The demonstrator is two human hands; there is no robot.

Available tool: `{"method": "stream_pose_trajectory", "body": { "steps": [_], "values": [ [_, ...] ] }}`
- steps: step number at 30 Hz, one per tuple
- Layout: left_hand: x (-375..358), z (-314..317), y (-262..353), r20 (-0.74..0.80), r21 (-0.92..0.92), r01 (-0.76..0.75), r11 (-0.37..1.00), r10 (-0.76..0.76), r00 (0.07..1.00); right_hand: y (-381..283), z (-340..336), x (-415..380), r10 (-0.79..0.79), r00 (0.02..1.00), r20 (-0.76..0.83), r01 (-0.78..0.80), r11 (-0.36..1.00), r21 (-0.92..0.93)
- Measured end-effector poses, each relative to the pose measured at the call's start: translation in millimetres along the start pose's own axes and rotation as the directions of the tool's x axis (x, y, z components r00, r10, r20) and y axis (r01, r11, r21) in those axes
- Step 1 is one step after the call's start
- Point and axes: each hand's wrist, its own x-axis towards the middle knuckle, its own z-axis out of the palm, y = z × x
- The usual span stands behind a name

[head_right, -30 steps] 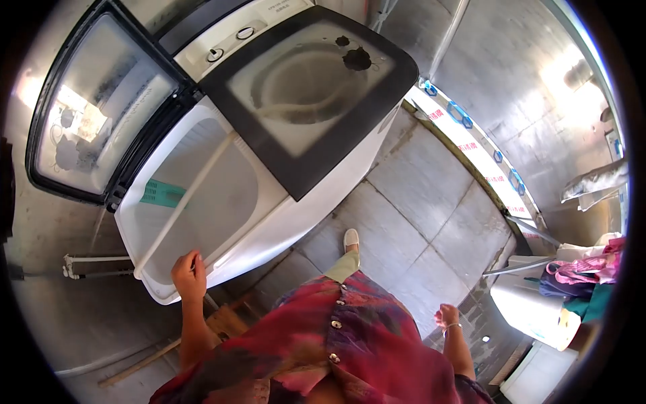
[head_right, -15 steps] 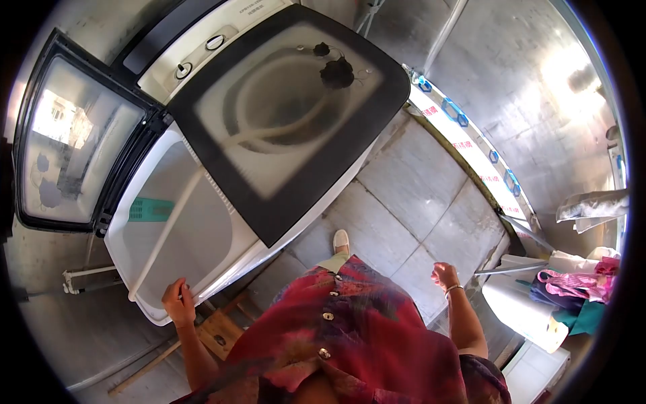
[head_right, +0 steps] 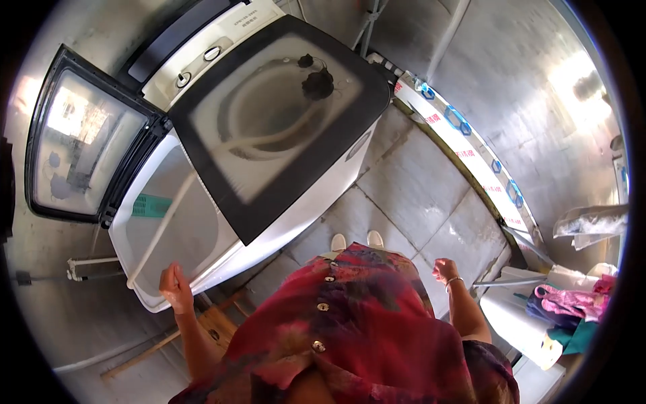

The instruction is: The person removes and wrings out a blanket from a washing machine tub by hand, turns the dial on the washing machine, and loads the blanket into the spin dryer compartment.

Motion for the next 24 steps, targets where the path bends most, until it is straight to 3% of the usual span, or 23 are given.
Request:
{"method": "stream_pose_trajectory", "body": {
  "steps": [6,9,12,18,21,24],
  "values": [
    [17.5,23.4,38.4,0.005,-0.009,-0.026,1.000,0.026,1.000,-45.8,-45.5,6.2,-0.132,0.991,-0.017,0.133,0.990,0.052],
    [17.9,38.8,37.1,-0.048,-0.104,0.156,0.982,-0.162,0.986,-30.9,-66.5,17.6,-0.111,0.992,-0.053,0.115,0.991,0.067],
    [17.3,49.3,40.1,-0.007,-0.122,0.300,0.946,-0.303,0.953,-1.2,-81.1,22.5,-0.058,0.994,-0.090,0.064,0.996,0.066],
    [18.0,53.2,40.3,-0.027,-0.073,0.323,0.944,-0.325,0.945,27.5,-78.4,14.4,0.063,0.993,-0.101,-0.057,0.996,0.061],
    [17.1,54.4,39.6,-0.060,-0.006,0.293,0.956,-0.293,0.954,12.8,-70.2,8.7,0.065,0.994,-0.085,-0.064,0.998,0.013],
    [19.2,52.8,45.6,-0.086,0.015,0.285,0.958,-0.283,0.955,-1.6,-60.1,17.7,0.068,0.995,-0.073,-0.063,0.995,0.077]
  ]
}}
